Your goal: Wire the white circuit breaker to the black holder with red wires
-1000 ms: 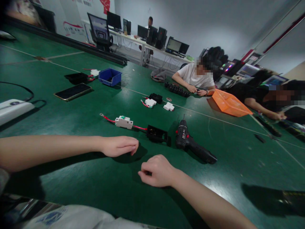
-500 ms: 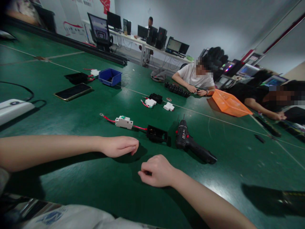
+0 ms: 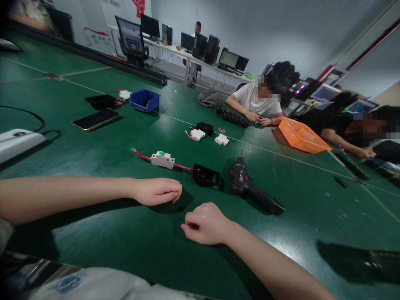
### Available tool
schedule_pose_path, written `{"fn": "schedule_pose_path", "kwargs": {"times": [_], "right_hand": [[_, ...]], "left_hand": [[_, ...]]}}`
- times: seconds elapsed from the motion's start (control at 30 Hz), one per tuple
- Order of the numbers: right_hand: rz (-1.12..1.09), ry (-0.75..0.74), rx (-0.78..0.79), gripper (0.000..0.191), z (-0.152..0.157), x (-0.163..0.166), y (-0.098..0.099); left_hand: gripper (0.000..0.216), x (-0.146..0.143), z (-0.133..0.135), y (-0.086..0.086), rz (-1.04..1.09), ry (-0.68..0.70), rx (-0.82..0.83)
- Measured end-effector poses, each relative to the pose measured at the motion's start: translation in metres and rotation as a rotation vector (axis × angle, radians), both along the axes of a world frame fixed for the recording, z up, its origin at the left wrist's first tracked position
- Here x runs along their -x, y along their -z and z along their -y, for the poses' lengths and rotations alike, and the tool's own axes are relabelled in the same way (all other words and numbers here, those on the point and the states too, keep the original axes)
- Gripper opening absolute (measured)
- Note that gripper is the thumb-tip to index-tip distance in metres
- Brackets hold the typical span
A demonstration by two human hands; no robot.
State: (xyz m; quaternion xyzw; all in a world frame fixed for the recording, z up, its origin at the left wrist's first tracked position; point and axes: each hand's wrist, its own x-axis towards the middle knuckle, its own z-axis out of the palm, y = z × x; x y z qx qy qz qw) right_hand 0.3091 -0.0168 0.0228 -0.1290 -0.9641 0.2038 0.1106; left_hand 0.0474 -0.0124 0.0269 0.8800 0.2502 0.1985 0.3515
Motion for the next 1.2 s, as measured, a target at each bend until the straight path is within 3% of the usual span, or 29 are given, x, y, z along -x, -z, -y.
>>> {"fn": "schedule_pose_path", "kwargs": {"times": [0.8, 1.03, 1.2], "right_hand": [[0.018, 0.004, -0.001, 0.028, 0.000, 0.001, -0.003], [0.057, 0.015, -0.102, 0.028, 0.004, 0.008, -0.001], [0.072, -0.090, -0.238, 0.031, 0.011, 0.040, -0.002]], "left_hand": [[0.026, -0.001, 0.001, -0.002, -0.014, -0.012, 0.001], [0.026, -0.001, -0.003, -0.003, 0.031, -0.086, 0.215], [0.023, 0.001, -0.005, -0.003, 0.050, -0.087, 0.261]]}}
